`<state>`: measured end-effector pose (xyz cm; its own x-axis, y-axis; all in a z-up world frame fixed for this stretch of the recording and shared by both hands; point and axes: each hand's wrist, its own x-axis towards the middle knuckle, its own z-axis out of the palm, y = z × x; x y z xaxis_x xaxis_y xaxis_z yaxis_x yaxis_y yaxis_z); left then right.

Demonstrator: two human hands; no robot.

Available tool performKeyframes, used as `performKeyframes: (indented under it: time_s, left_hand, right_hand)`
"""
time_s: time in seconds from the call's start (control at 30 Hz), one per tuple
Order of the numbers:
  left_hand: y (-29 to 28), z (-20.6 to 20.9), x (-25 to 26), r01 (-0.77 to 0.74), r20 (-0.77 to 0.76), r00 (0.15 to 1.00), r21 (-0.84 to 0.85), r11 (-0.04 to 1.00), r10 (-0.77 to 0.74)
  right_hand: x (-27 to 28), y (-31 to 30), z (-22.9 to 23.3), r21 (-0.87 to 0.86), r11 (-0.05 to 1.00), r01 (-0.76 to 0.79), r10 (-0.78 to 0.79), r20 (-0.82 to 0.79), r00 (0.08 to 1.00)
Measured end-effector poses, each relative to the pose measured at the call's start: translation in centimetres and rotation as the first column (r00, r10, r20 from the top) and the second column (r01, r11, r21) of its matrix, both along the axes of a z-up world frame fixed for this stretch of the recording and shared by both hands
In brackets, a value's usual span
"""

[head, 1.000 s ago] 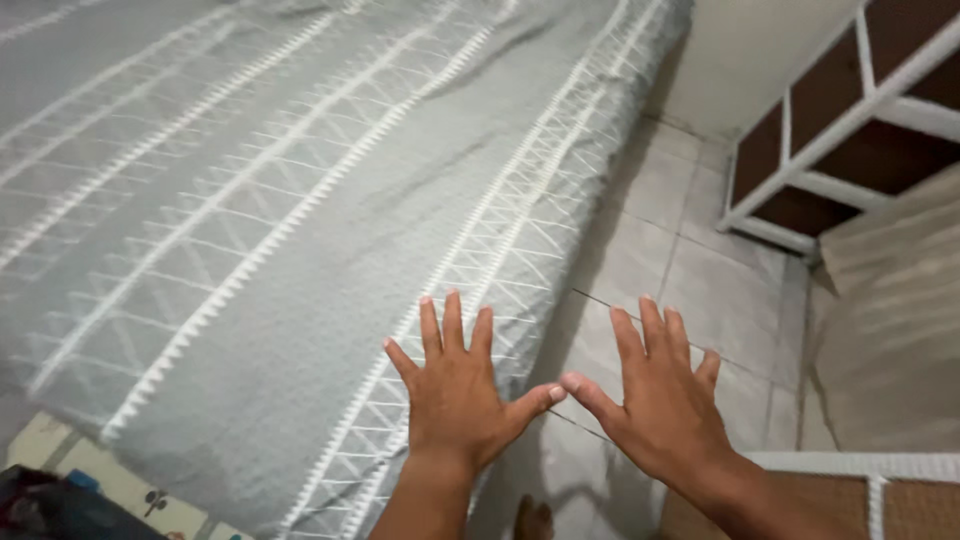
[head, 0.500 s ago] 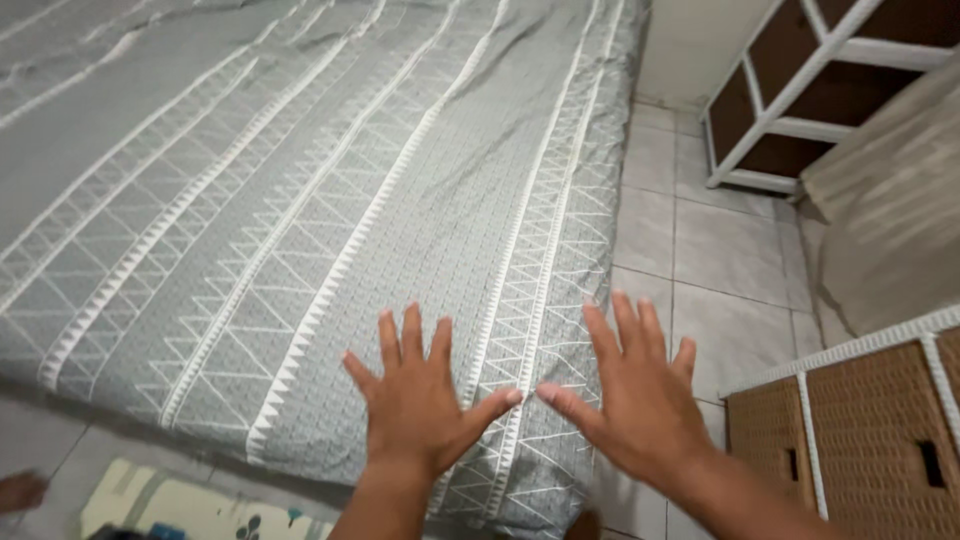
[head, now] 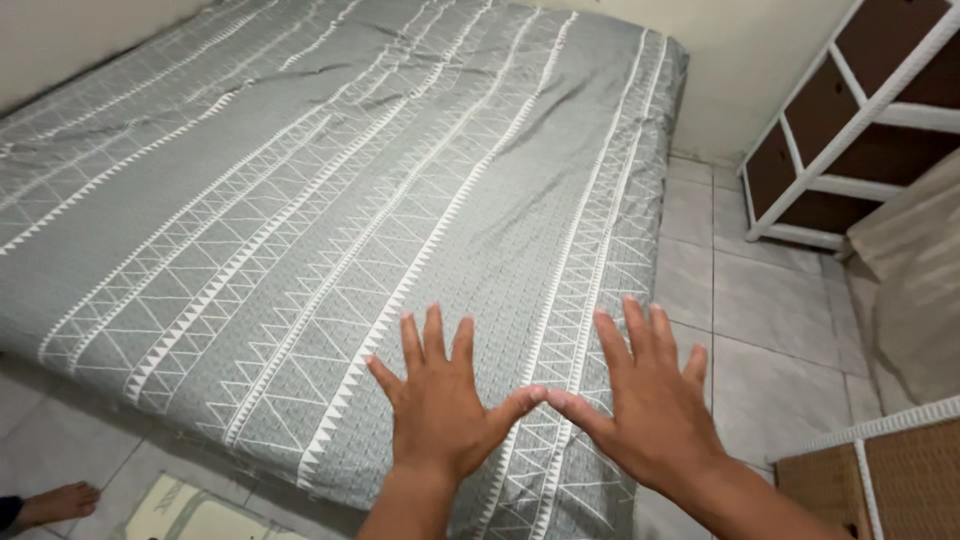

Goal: The person smooths a grey patterned fitted sheet over a mattress, tucking the edges under. They then pick up a pillow, remove its yellow pillowcase, and place the bare pillow on the bed.

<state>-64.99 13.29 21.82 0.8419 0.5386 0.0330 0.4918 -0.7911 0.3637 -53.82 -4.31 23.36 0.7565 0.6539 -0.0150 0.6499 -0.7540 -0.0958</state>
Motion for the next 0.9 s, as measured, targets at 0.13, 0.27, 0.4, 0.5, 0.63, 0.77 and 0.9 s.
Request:
performKeyframes:
  time_s: [0.13,0.27,0.4,0.5,0.63,0.77,0.9]
  left_hand:
    - [0.1,0.2,0.3,-0.024,-0.034,0.999,-0.026,0.999,0.023]
    - [0.3,0.2,1.0,0.029,-0.024,0.999,-0.044,0.999,-0.03]
    - [2.0,-0.1,2.6,0.151,0.095,0.984,-0.011,0.989,-0.149]
    - [3.7,0.1,3.5,0.236,0.113,0.966,-0.038,0.971,-0.231]
    - [6.1,-0.4,3.9,0.36,0.14,0.927,-0.055,0.931,-0.349]
    - [8.5,-0.9,3.8,0.458,0.129,0.886,-0.082,0.885,-0.446]
    - [9.1,-0.7,3.8,0.593,-0.012,0.802,-0.112,0.798,-0.597]
  right_hand:
    - [0.0,0.6,0.4,0.03,1.0,-0.008,0.008,0.007,1.0]
    - [0.4,0.6,0.9,0.09,0.995,0.05,-0.053,0.028,0.998]
    - [0.6,1.2,0.8,0.081,0.989,0.124,-0.129,0.067,0.989]
    - [0.4,2.2,0.9,0.121,0.967,0.223,-0.231,0.056,0.971]
    - [-1.5,4.1,0.6,0.127,0.948,0.292,-0.3,0.048,0.953]
    - [-3.9,6.0,0.0,0.115,0.907,0.406,-0.411,0.027,0.911]
    - [-7.8,6.8,-0.4,0.116,0.814,0.569,-0.57,-0.029,0.821]
